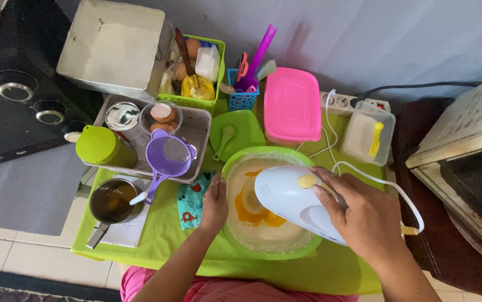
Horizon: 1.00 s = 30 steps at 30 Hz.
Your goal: Using an electric hand mixer to blend cake batter and adding liquid ingredients from a small cup
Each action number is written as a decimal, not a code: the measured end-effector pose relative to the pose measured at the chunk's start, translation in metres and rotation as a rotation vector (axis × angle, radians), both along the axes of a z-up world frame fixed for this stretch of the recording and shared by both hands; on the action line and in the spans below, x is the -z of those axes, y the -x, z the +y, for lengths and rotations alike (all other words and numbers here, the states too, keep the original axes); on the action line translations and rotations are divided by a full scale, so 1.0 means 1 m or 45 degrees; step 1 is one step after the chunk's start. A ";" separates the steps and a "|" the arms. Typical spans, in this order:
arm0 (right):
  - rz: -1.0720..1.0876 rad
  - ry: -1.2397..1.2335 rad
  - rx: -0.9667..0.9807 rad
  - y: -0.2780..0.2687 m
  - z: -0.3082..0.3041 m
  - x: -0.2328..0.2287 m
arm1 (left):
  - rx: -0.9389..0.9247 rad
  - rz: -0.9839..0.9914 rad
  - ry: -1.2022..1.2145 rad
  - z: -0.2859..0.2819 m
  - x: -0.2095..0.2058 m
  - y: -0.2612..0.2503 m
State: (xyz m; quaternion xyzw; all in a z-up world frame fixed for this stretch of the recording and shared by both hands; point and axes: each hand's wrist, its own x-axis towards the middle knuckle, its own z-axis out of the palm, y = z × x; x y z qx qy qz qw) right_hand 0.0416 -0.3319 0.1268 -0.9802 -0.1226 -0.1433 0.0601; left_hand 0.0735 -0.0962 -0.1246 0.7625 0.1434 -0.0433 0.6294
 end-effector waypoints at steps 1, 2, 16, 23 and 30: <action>0.005 -0.003 0.001 -0.001 0.000 0.001 | 0.001 0.005 -0.003 0.000 0.004 0.001; 0.011 -0.010 -0.013 -0.003 -0.001 0.001 | -0.019 -0.013 -0.026 -0.001 0.007 0.000; 0.240 -0.097 -0.069 0.005 -0.001 -0.009 | -0.027 0.014 -0.034 -0.001 0.001 0.000; 0.328 -0.016 0.083 0.020 -0.023 -0.007 | -0.012 -0.040 -0.078 -0.001 0.003 0.000; 0.413 0.046 0.286 0.024 -0.044 -0.010 | -0.028 -0.060 -0.106 -0.003 0.015 0.000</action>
